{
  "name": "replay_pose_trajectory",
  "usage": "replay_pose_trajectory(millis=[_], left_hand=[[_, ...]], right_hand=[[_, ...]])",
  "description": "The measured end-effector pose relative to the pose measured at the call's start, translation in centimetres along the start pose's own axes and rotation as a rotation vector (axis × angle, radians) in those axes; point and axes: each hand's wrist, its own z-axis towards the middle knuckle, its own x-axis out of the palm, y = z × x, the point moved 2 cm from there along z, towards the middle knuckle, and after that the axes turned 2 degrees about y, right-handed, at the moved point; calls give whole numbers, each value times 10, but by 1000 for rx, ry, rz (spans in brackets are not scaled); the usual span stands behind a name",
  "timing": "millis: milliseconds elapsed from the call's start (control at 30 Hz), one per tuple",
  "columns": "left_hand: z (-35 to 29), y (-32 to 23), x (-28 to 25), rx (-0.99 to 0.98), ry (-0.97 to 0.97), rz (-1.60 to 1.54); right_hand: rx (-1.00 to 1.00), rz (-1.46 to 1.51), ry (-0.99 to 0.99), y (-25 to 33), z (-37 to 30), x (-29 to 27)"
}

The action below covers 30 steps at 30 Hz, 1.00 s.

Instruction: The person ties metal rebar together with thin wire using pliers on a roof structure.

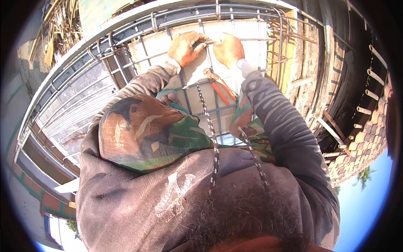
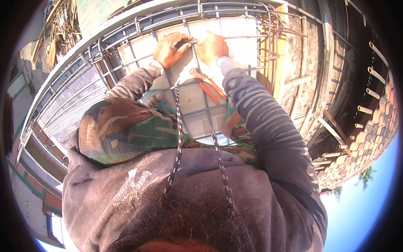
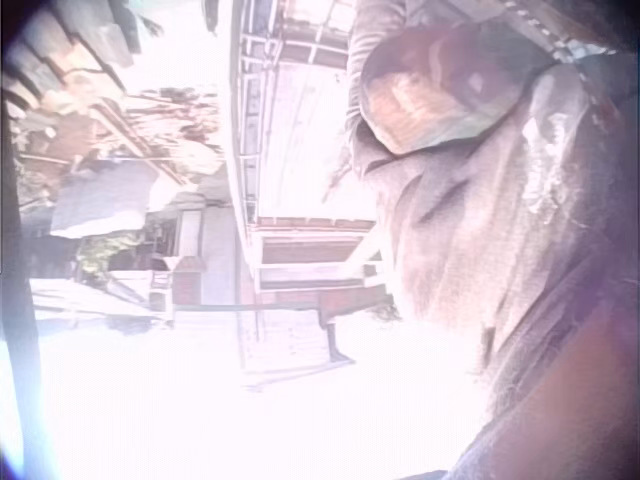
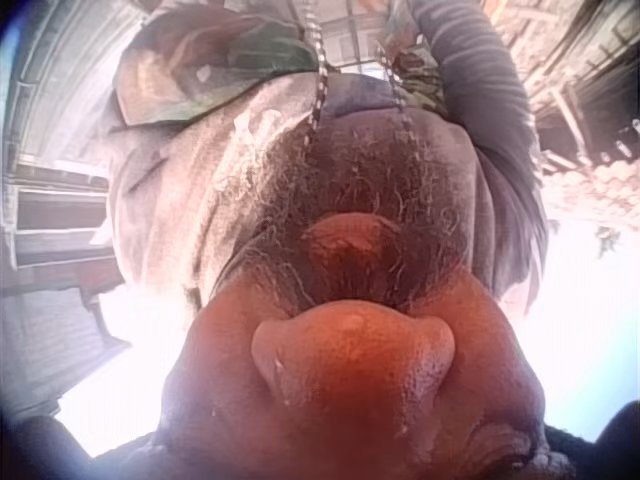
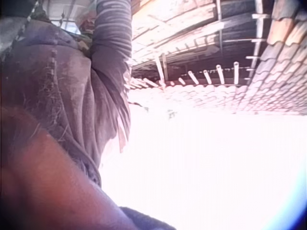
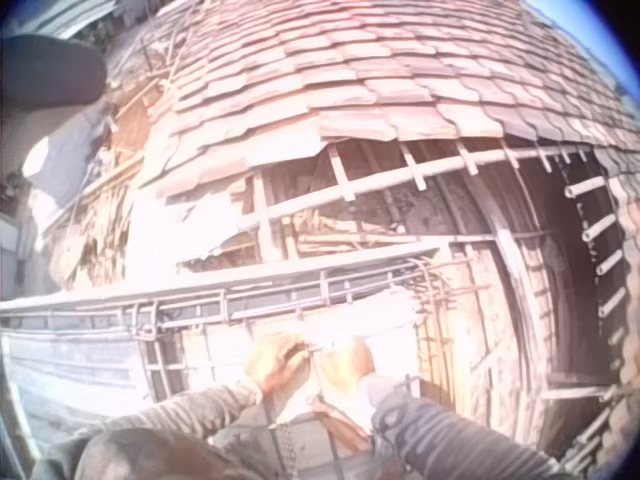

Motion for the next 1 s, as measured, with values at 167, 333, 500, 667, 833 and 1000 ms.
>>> replay_pose_trajectory(millis=[167, 333, 500, 667, 833, 1000], left_hand=[[-3, -5, 3, 83, -55, 169], [-5, -7, 0, 123, -54, 168], [-6, -17, -4, 118, -39, 204], [-6, -17, -4, 85, -26, 184], [-4, -12, -5, 49, -39, 72], [-12, -17, -11, 21, -85, 65]], right_hand=[[-158, -38, 600, -18, 6, 21], [603, 1279, 736, -28, -47, 9], [583, 900, 625, -68, -108, 8], [193, -297, 641, -58, -108, 6], [-73, -305, 451, -65, -126, 26], [47, -80, 368, -57, -143, 19]])
